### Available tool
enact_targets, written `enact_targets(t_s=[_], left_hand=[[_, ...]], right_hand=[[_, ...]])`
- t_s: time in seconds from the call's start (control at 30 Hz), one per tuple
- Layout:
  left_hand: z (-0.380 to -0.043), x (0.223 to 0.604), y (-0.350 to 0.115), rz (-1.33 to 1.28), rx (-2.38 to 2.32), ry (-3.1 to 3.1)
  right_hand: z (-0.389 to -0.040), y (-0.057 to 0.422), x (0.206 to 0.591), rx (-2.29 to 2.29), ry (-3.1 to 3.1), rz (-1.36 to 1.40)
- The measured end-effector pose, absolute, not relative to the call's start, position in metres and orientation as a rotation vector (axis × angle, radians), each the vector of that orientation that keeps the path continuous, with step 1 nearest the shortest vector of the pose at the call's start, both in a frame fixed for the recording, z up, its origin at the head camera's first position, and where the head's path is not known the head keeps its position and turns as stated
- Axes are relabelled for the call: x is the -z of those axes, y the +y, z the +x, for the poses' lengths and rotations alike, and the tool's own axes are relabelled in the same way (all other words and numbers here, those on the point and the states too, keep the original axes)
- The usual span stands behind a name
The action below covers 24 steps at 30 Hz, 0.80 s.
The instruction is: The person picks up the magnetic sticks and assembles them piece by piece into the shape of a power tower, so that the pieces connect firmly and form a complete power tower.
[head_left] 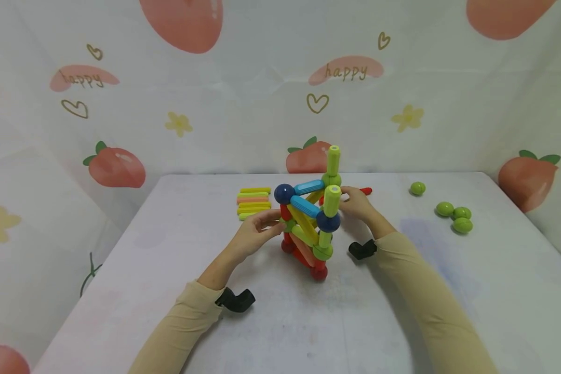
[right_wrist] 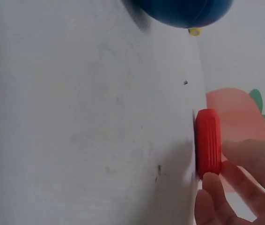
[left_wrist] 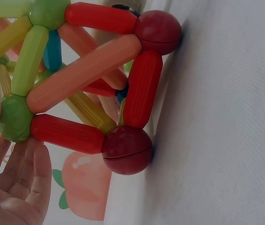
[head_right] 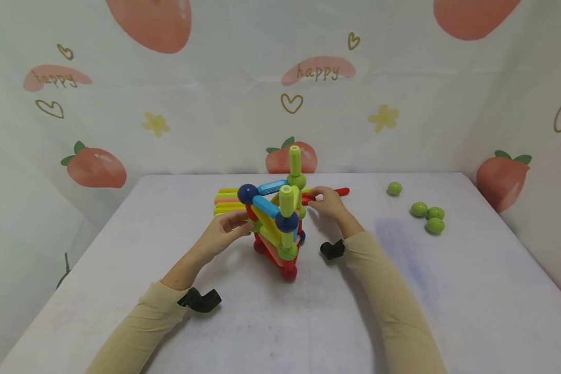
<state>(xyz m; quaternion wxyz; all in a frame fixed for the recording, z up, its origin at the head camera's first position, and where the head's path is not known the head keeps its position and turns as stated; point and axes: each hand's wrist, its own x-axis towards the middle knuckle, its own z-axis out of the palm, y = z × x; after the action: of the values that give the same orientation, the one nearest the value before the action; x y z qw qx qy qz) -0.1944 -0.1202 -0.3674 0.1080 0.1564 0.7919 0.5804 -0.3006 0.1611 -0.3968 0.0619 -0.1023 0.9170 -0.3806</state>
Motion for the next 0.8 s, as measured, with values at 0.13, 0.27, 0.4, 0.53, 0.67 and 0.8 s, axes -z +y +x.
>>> enact_targets(t_s=[0.13, 0.27, 0.4, 0.53, 0.67, 0.8], left_hand=[[-0.194, 0.367, -0.121, 0.460, -1.711, 2.327], [-0.194, 0.367, -0.120, 0.454, -1.704, 2.340], [-0.194, 0.367, -0.119, 0.450, -1.713, 2.365], [-0.193, 0.367, -0.117, 0.467, -1.743, 2.378], [-0.190, 0.367, -0.114, 0.520, -1.760, 2.382], [-0.186, 0.366, -0.106, 0.566, -1.758, 2.378]], right_hand=[[-0.300, 0.157, 0.395, 1.022, 2.811, -0.320], [-0.296, 0.157, 0.393, 0.977, 2.807, -0.315], [-0.291, 0.165, 0.387, 1.020, 2.797, -0.318], [-0.281, 0.177, 0.370, 1.206, 2.744, -0.272], [-0.261, 0.189, 0.339, 1.431, 2.688, -0.231], [-0.234, 0.199, 0.307, 1.720, 2.662, -0.305]])
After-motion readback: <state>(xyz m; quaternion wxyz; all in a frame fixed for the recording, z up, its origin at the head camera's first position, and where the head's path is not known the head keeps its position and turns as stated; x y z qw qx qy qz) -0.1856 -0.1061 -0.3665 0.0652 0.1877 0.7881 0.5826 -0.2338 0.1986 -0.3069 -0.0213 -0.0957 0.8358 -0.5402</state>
